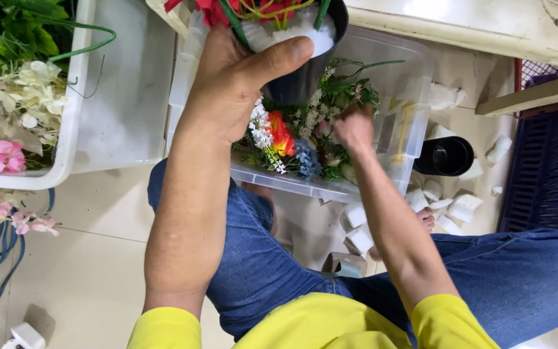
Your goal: Arranging artificial flowers and greenery into a small black pot while sitting on the floor.
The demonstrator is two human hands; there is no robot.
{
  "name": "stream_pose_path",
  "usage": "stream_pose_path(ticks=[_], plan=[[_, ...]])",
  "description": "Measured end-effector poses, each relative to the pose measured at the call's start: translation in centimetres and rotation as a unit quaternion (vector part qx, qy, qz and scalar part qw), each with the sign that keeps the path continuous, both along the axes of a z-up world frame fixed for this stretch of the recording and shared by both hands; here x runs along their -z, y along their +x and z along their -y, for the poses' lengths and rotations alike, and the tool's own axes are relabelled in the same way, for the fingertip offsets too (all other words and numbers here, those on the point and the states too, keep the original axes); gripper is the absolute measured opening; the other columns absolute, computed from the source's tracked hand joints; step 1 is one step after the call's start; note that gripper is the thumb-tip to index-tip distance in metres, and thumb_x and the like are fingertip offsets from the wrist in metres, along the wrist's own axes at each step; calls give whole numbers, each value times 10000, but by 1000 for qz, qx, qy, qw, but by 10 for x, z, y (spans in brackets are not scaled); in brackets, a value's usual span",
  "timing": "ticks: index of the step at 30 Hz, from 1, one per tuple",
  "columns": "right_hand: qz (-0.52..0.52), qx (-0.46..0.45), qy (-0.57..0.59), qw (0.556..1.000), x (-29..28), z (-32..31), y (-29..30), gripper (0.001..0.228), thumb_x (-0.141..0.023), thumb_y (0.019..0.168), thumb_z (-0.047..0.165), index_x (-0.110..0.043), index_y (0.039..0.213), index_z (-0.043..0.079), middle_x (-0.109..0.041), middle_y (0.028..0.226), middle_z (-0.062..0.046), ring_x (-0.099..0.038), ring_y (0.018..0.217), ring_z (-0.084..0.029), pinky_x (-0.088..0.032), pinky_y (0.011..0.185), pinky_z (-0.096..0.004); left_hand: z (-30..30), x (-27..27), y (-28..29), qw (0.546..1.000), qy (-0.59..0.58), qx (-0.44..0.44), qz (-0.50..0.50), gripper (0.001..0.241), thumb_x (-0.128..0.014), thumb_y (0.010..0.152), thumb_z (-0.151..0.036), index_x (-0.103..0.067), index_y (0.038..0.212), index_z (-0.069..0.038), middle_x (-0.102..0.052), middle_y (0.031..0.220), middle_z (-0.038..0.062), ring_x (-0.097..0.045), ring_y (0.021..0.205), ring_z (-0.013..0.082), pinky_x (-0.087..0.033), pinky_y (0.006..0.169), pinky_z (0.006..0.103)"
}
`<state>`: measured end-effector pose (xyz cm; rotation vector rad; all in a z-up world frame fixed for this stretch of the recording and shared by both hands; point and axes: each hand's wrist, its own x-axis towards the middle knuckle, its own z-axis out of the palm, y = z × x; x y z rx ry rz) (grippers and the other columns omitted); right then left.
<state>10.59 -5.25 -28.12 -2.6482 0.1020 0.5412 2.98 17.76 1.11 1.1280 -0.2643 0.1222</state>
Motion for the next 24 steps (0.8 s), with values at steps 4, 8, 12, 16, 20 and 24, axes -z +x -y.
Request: stream_pose_path(ticks=[4,8,12,16,20,24], plan=[[54,80,93,991,69,42,19,318,-511,825,102,-638,1039,-95,-693,875,-278,-694,749,-448,-589,668,-486,4,6,4,1000,-13,7,7,458,-858,908,-98,-638,1305,-40,-729,1218,89,-719,1110,218,-561,1042,315],[-115,264,316,904,65,43,19,376,-558,937,136,-647,1302,117,-693,1110,-71,-532,796,-153,-445,700,-288,6,5,6,1000,4,-12,-9,438,-861,868,-111,-660,1246,-18,-743,1165,102,-732,1036,207,-583,950,290],[-171,245,400,866,51,37,22,633,-487,946,191,-388,1567,115,-411,1594,-183,-371,1467,-393,-341,1183,-528,10,1,7,1000,-5,5,-5,432,-853,875,-104,-660,1257,-45,-745,1172,76,-727,1051,196,-578,967,299],[-189,330,406,831,61,39,33,504,-547,916,326,-617,1395,187,-531,1443,-68,-468,1190,-235,-366,978,-333,11,1,8,1000,-15,10,-15,434,-858,869,-89,-664,1253,-33,-746,1169,84,-731,1047,202,-592,955,297],[-173,350,438,810,74,46,32,423,-556,945,271,-628,1321,90,-544,1306,-140,-496,1139,-297,-433,908,-362,11,5,10,1000,-18,12,-2,434,-855,882,-101,-660,1266,-47,-743,1185,80,-729,1071,207,-579,986,300],[-164,381,445,794,86,55,26,156,-532,969,131,-666,893,109,-431,637,21,-332,489,-96,-262,444,-258,12,2,10,1000,4,5,-5,442,-857,867,-173,-670,1246,-46,-745,1159,76,-727,1042,189,-578,964,290]])
